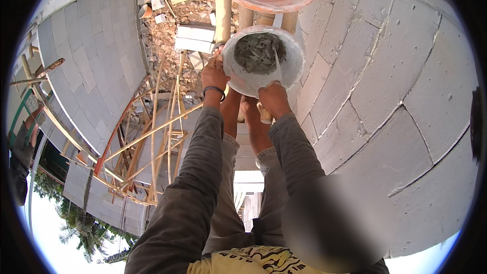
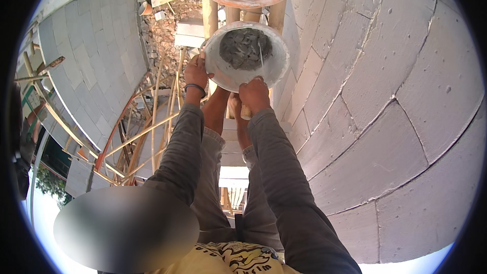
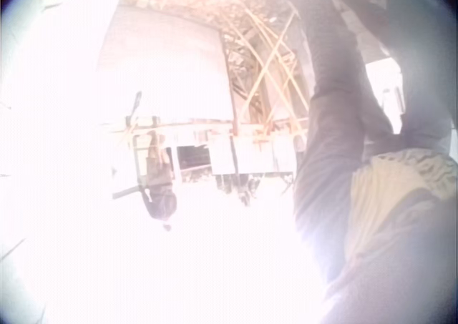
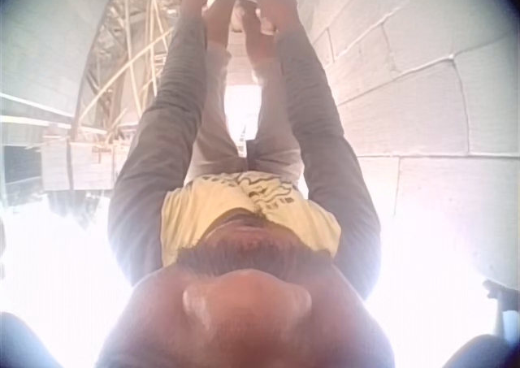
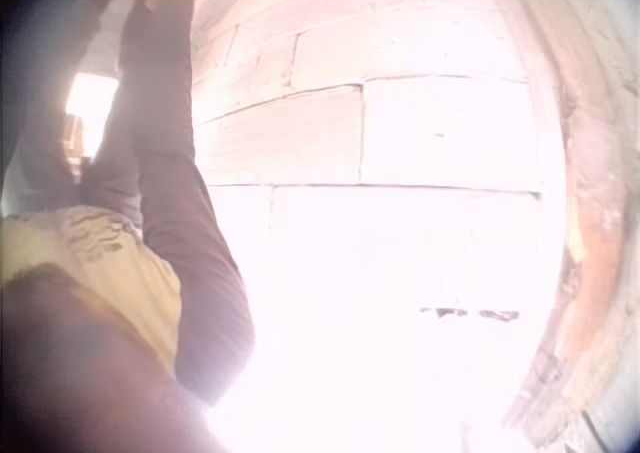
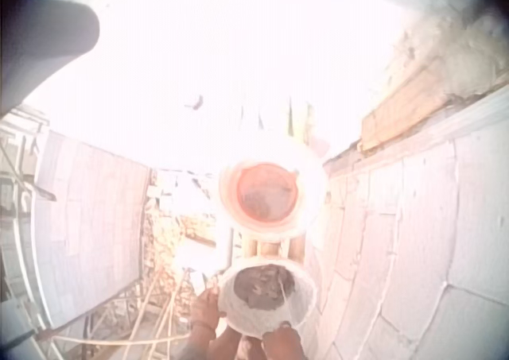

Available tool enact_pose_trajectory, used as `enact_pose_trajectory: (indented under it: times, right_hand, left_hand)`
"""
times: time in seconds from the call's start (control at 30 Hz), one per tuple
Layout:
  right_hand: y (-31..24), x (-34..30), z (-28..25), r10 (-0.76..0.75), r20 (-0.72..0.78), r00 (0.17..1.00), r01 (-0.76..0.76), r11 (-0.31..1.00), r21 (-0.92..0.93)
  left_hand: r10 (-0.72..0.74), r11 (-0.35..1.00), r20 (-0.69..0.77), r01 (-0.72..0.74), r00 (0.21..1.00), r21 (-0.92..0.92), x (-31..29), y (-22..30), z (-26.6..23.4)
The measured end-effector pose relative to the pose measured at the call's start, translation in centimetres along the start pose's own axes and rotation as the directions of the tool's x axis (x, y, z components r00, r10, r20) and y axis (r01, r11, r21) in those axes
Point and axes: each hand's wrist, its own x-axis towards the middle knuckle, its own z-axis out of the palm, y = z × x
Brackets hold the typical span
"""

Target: The person mixes mortar in a bucket using a trowel while standing at a construction site.

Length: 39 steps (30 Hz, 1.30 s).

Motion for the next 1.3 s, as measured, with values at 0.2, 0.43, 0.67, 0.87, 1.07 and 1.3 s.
enact_pose_trajectory:
  times: [0.2, 0.43, 0.67, 0.87, 1.07, 1.3]
  right_hand:
    - [-0.6, 0.4, -0.5, -0.185, 0.048, 0.982, 0.191, 0.945, -0.266]
    - [-0.1, -1.9, -0.3, -0.146, 0.022, 0.989, 0.148, 0.968, -0.202]
    - [-0.8, 1.7, -0.4, -0.169, 0.167, 0.971, 0.208, 0.944, -0.255]
    - [-1.3, 0.5, -3.1, -0.080, 0.079, 0.994, 0.067, 0.985, 0.159]
    - [-7.5, 2.3, -2.0, -0.315, 0.144, 0.938, 0.343, 0.791, -0.507]
    - [1.2, -0.2, 0.6, -0.138, -0.007, 0.990, 0.124, 0.910, -0.394]
  left_hand:
    - [0.159, 0.961, 0.024, -0.160, 0.987, 0.226, -1.0, 0.1, 1.2]
    - [0.362, 0.823, 0.072, -0.355, 0.929, 0.445, -0.3, -0.2, 0.1]
    - [0.074, 0.972, 0.042, -0.082, 0.996, 0.222, -1.8, 1.7, 2.0]
    - [0.302, 0.898, -0.045, -0.268, 0.952, 0.350, 0.5, -1.5, -0.6]
    - [0.189, 0.970, -0.093, -0.171, 0.978, 0.171, 0.0, -1.2, 1.7]
    - [0.229, 0.950, -0.138, -0.190, 0.964, 0.248, 0.3, -1.4, 1.9]
